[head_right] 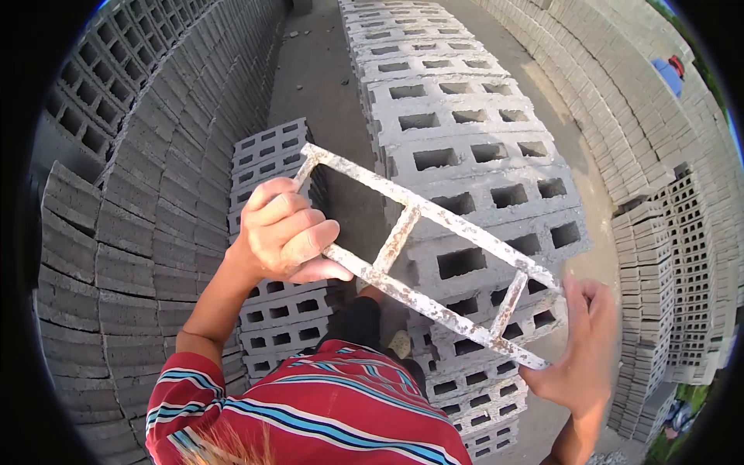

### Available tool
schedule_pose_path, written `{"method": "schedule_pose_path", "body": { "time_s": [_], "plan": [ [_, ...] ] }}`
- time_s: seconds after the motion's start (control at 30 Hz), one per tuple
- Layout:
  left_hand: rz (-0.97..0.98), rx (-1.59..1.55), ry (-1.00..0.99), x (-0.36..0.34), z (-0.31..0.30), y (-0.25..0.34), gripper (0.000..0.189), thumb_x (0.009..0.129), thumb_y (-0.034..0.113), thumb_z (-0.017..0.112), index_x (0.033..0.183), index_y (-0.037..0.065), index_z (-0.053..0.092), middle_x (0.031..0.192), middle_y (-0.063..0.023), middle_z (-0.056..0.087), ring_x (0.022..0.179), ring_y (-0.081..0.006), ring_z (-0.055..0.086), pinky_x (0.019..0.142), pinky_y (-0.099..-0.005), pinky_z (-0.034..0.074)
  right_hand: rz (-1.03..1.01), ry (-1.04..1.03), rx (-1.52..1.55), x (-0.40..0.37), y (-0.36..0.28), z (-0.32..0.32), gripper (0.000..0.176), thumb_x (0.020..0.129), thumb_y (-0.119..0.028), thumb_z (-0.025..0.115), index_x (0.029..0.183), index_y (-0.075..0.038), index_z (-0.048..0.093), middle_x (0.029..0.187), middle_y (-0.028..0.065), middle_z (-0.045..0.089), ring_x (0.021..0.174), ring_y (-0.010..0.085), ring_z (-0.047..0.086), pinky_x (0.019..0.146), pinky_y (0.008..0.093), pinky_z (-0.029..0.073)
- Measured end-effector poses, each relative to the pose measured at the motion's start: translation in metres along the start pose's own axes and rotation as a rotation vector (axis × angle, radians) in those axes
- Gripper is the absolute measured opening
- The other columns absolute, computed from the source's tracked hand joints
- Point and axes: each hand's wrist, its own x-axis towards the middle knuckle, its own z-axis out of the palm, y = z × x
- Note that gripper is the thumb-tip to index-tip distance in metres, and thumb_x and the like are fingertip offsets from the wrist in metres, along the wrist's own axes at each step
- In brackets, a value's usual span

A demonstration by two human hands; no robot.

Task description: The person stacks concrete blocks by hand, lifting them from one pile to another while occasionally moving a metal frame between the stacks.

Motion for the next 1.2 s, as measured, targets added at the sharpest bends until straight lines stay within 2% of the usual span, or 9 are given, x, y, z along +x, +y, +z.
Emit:
{"method": "schedule_pose_path", "body": {
  "time_s": [0.1, 0.27, 0.47, 0.6, 0.67, 0.87, 0.97, 1.1, 1.2],
  "plan": [
    [-0.14, 0.262, 0.276, 0.017, 0.011, -0.087, 0.044, 0.076, 0.045, 0.062, 0.098, 0.007, 0.058, 0.094, -0.0062, 0.055, 0.093, -0.0208, 0.051, 0.088, -0.0341, 0.037, 0.107, 0.237, -0.184, 0.045, -0.001, -0.013, 0.09, 0.044, -0.012, 0.068, 0.128, 0.001, 0.039, 0.109, 0.0185, 0.042, 0.104, 0.0346, 0.043, 0.091, 0.0392, 0.034],
    [-0.91, -0.014, 0.637, -0.077, 0.065, -0.29, 0.04, 0.086, 0.034, 0.055, 0.104, -0.002, 0.055, 0.1, -0.0132, 0.052, 0.095, -0.0223, 0.048, 0.085, -0.0326, 0.038, 0.239, 0.384, -0.455, 0.12, 0.033, -0.026, 0.068, 0.067, -0.004, 0.064, 0.129, 0.005, 0.036, 0.125, 0.0236, 0.043, 0.116, 0.0332, 0.042, 0.099, 0.0392, 0.031],
    [-1.565, 0.023, -0.177, -0.312, 0.189, -0.401, 0.036, 0.082, 0.03, 0.057, 0.098, -0.002, 0.057, 0.094, -0.0191, 0.057, 0.092, -0.0314, 0.054, 0.083, -0.0369, 0.042, 0.191, 0.489, -1.354, 0.235, -0.01, -0.062, 0.088, 0.073, -0.072, 0.041, 0.136, -0.012, 0.034, 0.124, 0.0116, 0.048, 0.089, 0.0246, 0.05, 0.072, 0.0392, 0.038],
    [-2.366, -0.611, -1.147, -0.454, 0.224, -0.318, 0.045, 0.08, 0.042, 0.055, 0.101, 0.002, 0.057, 0.099, -0.0148, 0.061, 0.077, -0.0268, 0.06, 0.063, -0.0438, 0.047, 0.172, 0.38, -1.406, 0.27, -0.031, -0.098, 0.082, 0.074, -0.071, 0.041, 0.129, -0.01, 0.044, 0.106, 0.0099, 0.058, 0.085, 0.0215, 0.052, 0.07, 0.0355, 0.039],
    [-2.27, -0.736, -1.509, -0.44, 0.214, -0.284, 0.044, 0.08, 0.044, 0.053, 0.1, 0.005, 0.058, 0.093, -0.0084, 0.06, 0.066, -0.0216, 0.058, 0.059, -0.0436, 0.045, 0.139, 0.405, -1.482, 0.287, -0.037, -0.101, 0.08, 0.076, -0.072, 0.037, 0.127, -0.011, 0.048, 0.105, 0.0081, 0.058, 0.085, 0.0206, 0.053, 0.071, 0.0352, 0.04],
    [-2.517, -0.749, -0.833, -0.425, 0.212, -0.277, 0.031, 0.08, 0.04, 0.053, 0.092, 0.012, 0.061, 0.083, -0.0016, 0.062, 0.063, -0.0173, 0.058, 0.059, -0.0344, 0.043, 0.004, 0.507, -1.387, 0.33, -0.003, -0.07, 0.08, 0.08, -0.071, 0.026, 0.124, -0.009, 0.051, 0.102, 0.008, 0.058, 0.086, 0.0206, 0.052, 0.072, 0.034, 0.039],
    [-2.404, -0.84, -1.143, -0.431, 0.214, -0.34, 0.031, 0.081, 0.038, 0.052, 0.095, 0.012, 0.06, 0.084, -0.0023, 0.062, 0.065, -0.0168, 0.058, 0.057, -0.0325, 0.042, -0.067, 0.549, -1.239, 0.367, 0.022, -0.042, 0.081, 0.081, -0.071, 0.023, 0.121, -0.008, 0.053, 0.1, 0.0082, 0.058, 0.083, 0.0213, 0.051, 0.07, 0.034, 0.038],
    [-2.178, -0.506, -1.087, -0.363, 0.216, -0.454, 0.029, 0.082, 0.034, 0.052, 0.097, 0.01, 0.056, 0.086, -0.0045, 0.06, 0.066, -0.0159, 0.056, 0.056, -0.0291, 0.039, -0.008, 0.385, -1.066, 0.424, 0.03, -0.017, 0.051, 0.082, -0.027, 0.045, 0.123, 0.003, 0.045, 0.114, 0.0187, 0.051, 0.101, 0.0285, 0.05, 0.088, 0.0378, 0.038],
    [-2.136, -0.665, -0.74, -0.39, 0.255, -0.528, 0.031, 0.082, 0.035, 0.051, 0.101, 0.011, 0.057, 0.087, -0.0041, 0.061, 0.068, -0.016, 0.057, 0.056, -0.0303, 0.04, -0.1, 0.321, -1.132, 0.477, 0.029, -0.02, 0.05, 0.078, -0.025, 0.049, 0.121, -0.001, 0.049, 0.112, 0.0159, 0.053, 0.098, 0.0275, 0.052, 0.087, 0.0369, 0.04]
  ]
}}
